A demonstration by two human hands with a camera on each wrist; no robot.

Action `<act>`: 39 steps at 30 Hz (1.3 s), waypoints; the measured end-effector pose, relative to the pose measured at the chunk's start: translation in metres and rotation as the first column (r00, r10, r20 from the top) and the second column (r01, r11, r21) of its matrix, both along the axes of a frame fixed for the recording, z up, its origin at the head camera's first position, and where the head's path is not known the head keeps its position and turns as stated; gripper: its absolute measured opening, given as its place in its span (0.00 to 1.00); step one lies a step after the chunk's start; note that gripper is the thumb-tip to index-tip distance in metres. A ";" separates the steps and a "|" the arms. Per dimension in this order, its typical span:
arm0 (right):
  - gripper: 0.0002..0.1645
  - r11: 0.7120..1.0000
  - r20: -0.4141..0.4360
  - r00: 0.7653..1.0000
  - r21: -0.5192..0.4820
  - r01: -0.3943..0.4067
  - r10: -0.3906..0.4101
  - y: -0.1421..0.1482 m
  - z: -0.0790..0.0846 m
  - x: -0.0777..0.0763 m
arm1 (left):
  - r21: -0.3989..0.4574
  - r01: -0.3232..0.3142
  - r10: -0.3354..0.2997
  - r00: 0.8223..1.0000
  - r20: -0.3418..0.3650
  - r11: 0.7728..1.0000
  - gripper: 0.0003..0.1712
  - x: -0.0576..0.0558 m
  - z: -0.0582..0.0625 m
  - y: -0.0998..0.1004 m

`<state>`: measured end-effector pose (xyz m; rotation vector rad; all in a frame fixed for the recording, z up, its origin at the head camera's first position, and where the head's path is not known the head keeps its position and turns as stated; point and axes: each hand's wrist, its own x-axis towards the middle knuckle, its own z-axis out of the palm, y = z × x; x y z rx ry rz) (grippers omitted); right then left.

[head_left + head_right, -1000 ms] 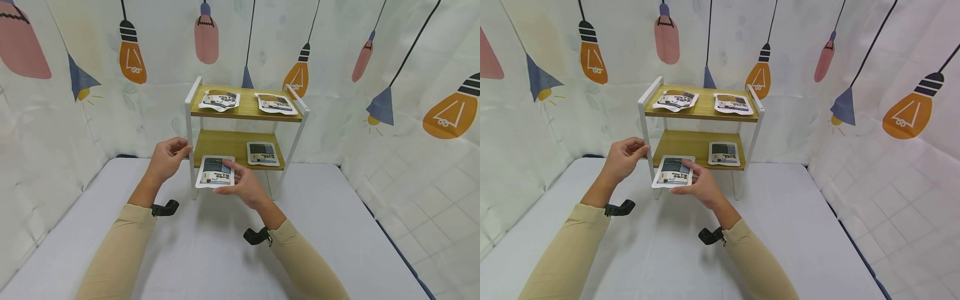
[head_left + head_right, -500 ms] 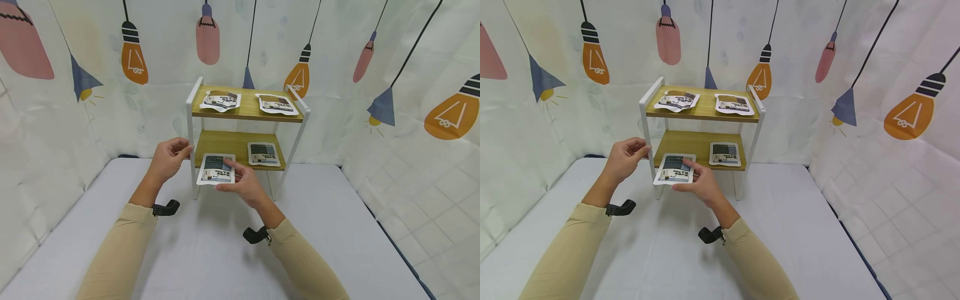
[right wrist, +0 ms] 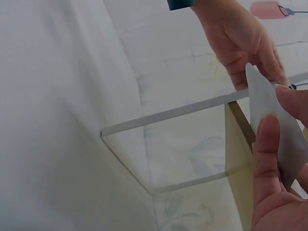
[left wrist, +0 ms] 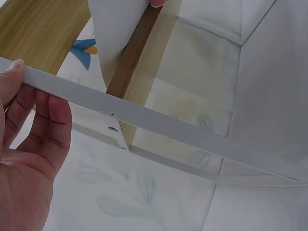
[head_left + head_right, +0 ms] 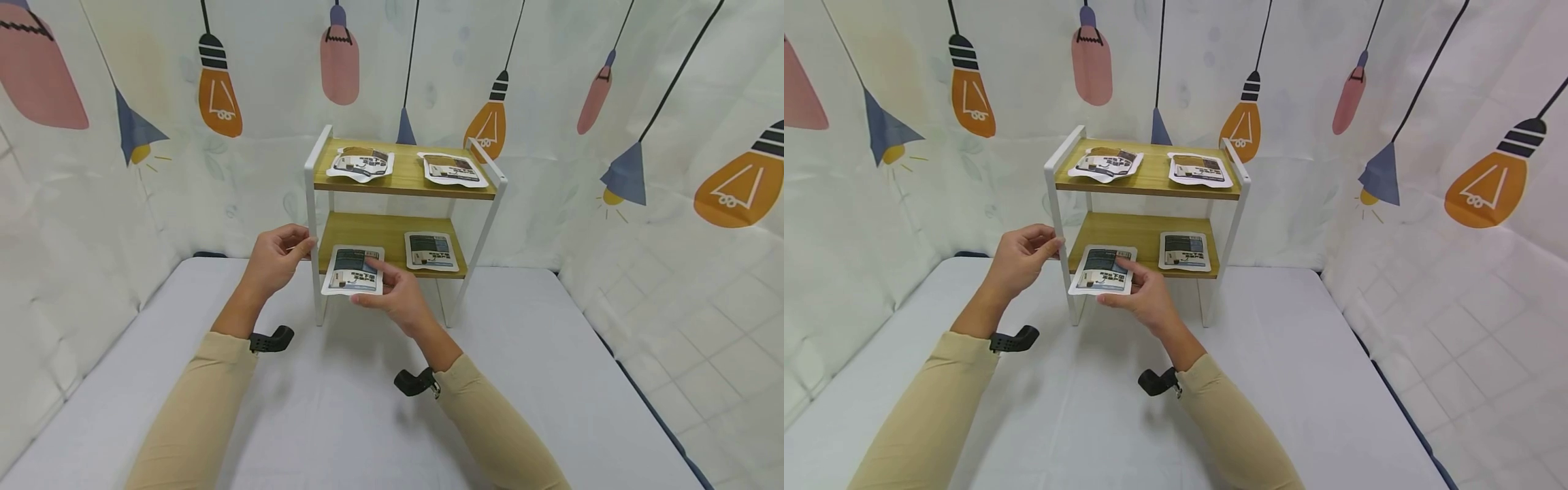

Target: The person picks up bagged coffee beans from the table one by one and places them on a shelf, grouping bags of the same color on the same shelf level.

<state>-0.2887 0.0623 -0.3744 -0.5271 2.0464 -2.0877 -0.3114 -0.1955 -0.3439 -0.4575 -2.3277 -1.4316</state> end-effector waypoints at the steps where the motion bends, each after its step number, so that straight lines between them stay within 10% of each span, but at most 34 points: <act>1: 0.46 1.000 -0.004 1.000 0.002 0.005 -0.005 0.000 0.000 0.000 | -0.003 -0.003 0.003 1.000 0.003 1.000 0.20 0.000 0.000 0.000; 39: 0.30 0.969 -0.065 0.968 -0.063 0.238 -0.242 -0.016 -0.003 -0.006 | -0.008 0.008 -0.008 1.000 0.026 1.000 0.20 0.002 0.003 0.000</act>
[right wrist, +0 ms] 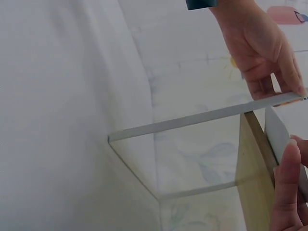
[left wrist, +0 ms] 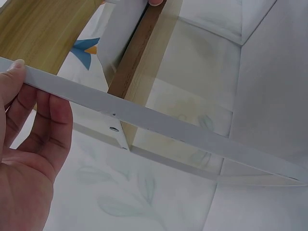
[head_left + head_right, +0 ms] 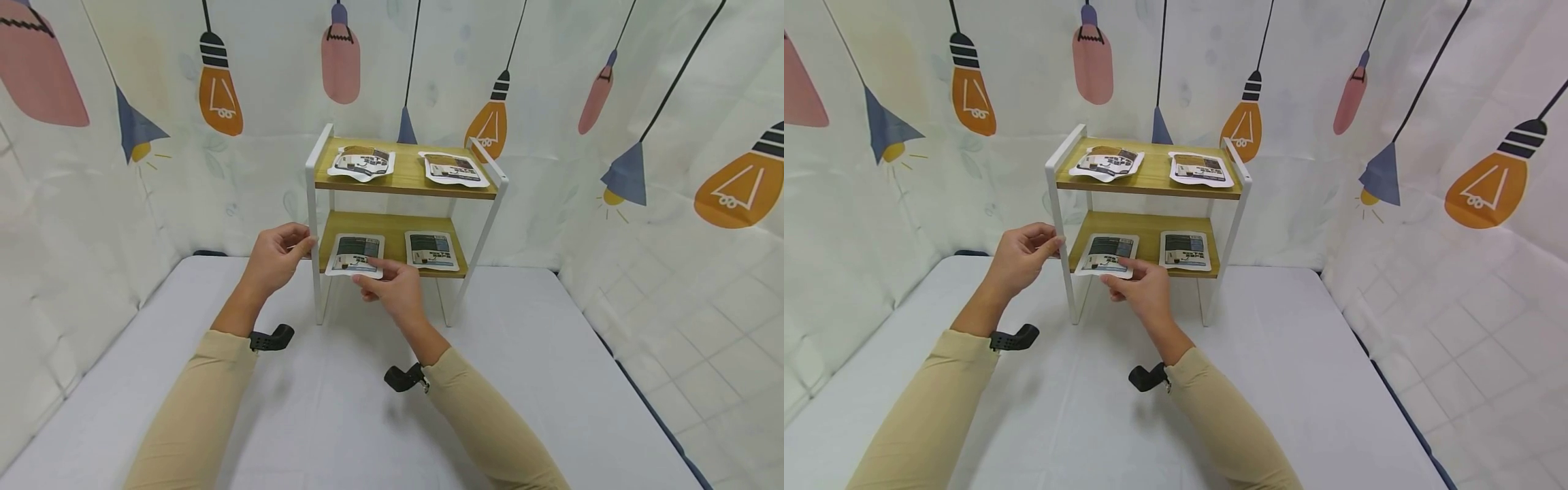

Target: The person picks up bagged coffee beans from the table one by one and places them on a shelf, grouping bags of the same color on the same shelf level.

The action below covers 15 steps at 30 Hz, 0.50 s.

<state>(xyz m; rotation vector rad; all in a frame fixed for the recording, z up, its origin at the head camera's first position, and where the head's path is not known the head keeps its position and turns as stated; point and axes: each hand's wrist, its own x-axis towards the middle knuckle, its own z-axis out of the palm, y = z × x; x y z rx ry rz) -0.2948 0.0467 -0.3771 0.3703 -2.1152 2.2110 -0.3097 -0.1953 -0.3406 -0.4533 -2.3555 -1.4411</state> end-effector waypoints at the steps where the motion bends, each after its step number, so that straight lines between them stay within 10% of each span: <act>1: 0.30 1.000 -0.003 1.000 -0.001 0.005 -0.005 0.000 0.000 0.000 | 0.000 0.000 0.000 1.000 0.002 1.000 0.19 0.000 0.000 0.000; 15: 0.29 0.999 -0.017 0.999 -0.029 0.033 -0.033 -0.004 -0.001 -0.001 | -0.004 -0.003 0.003 1.000 0.013 1.000 0.22 0.000 0.000 -0.001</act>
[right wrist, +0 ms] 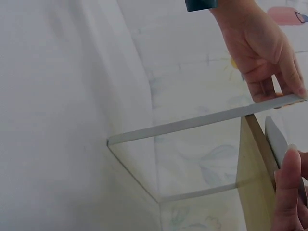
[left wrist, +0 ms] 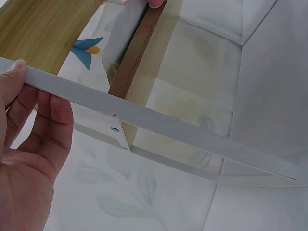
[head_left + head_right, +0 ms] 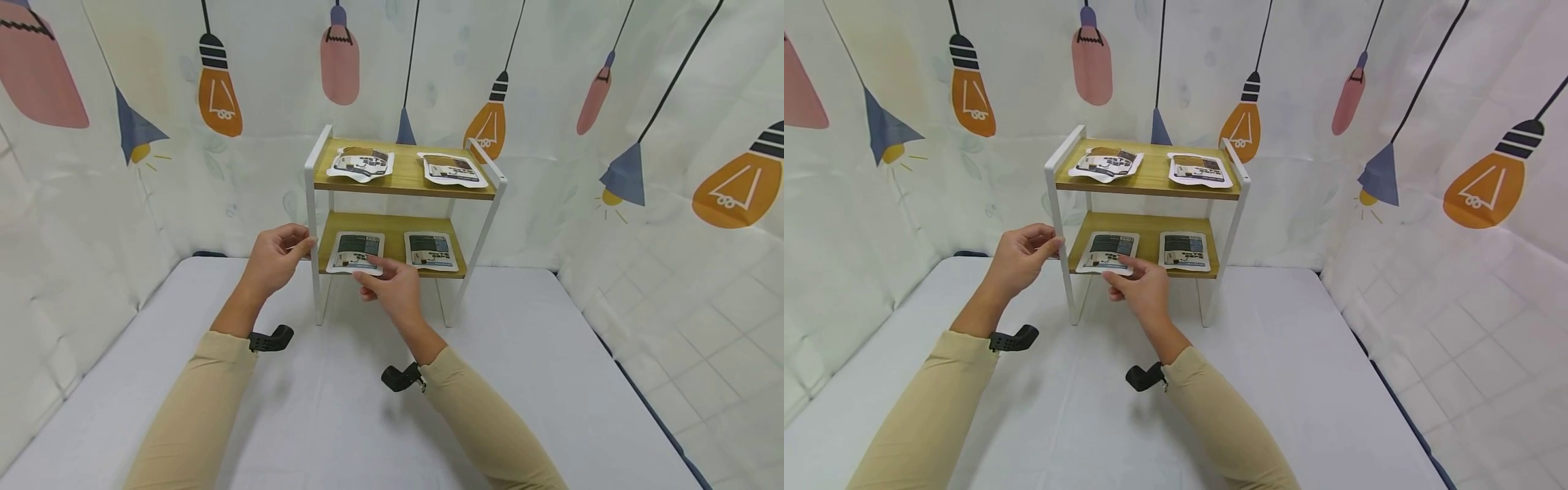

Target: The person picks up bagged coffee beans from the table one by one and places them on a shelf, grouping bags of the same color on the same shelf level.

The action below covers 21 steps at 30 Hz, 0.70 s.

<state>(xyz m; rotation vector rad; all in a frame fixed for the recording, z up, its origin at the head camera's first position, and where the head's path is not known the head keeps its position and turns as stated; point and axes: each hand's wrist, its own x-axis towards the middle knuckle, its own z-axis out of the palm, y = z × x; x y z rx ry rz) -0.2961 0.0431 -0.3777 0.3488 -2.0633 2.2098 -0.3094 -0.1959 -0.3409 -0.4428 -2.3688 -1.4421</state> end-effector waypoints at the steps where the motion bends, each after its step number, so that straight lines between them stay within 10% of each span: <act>1: 0.29 1.000 0.000 1.000 -0.004 0.000 0.000 0.000 0.000 0.000 | 0.001 0.002 -0.002 1.000 0.000 1.000 0.22 0.000 0.000 0.000; 21: 0.27 1.000 0.025 1.000 -0.028 0.005 -0.004 -0.002 0.003 -0.003 | -0.007 0.004 -0.004 1.000 0.003 1.000 0.22 -0.001 -0.001 -0.001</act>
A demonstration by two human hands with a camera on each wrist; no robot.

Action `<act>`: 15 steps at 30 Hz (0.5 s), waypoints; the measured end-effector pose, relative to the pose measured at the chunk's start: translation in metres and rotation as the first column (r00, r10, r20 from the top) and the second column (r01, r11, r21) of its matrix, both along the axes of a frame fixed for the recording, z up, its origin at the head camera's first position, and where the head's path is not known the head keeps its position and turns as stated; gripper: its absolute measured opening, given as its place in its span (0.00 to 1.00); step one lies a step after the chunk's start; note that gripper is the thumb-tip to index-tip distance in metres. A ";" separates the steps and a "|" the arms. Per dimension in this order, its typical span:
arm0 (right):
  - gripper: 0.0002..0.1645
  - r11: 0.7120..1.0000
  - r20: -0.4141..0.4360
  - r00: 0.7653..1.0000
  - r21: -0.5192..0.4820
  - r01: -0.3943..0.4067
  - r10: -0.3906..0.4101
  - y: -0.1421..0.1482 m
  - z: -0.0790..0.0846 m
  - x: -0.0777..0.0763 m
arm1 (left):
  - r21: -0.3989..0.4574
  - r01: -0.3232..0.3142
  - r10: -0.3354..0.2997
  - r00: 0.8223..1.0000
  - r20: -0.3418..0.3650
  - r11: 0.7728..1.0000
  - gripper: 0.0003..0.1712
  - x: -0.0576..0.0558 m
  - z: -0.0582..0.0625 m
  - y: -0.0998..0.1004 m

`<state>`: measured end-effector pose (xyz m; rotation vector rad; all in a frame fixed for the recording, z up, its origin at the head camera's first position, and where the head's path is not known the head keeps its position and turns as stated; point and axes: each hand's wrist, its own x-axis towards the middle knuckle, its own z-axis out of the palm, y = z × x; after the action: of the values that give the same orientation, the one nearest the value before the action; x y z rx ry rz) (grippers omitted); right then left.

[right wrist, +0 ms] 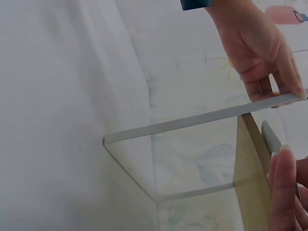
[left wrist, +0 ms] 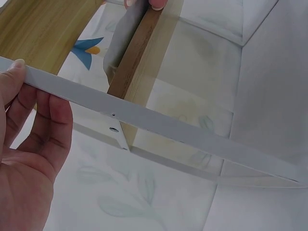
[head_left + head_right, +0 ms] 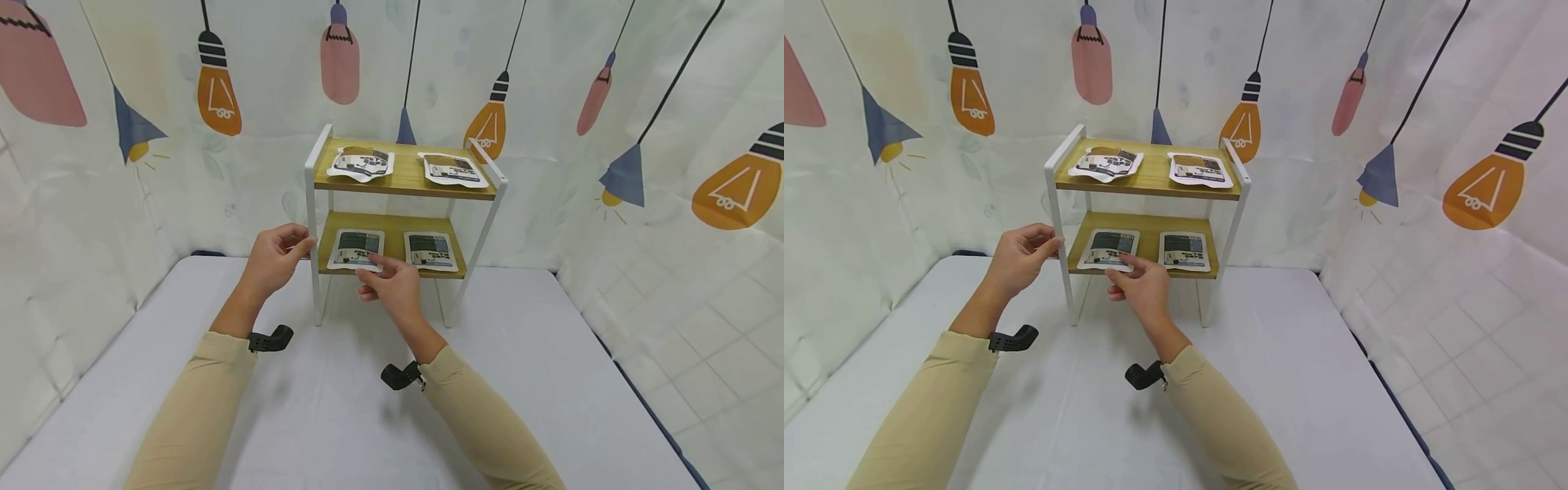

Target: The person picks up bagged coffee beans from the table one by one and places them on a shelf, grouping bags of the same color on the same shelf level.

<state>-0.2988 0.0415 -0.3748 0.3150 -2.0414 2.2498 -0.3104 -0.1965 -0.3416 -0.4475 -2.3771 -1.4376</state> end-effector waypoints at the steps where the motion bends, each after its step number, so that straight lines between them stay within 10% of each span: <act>1: 0.27 1.000 0.001 1.000 0.007 0.001 -0.001 0.000 0.000 0.000 | -0.002 -0.002 0.002 1.000 -0.003 1.000 0.22 0.000 0.000 0.000; 15: 0.25 1.000 0.007 1.000 0.021 0.011 -0.011 0.001 0.001 -0.002 | 0.012 -0.001 0.001 1.000 0.001 1.000 0.19 0.000 0.000 0.000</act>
<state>-0.3012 0.0429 -0.3739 0.2972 -2.0666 2.2275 -0.3107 -0.1967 -0.3416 -0.4430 -2.3679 -1.4514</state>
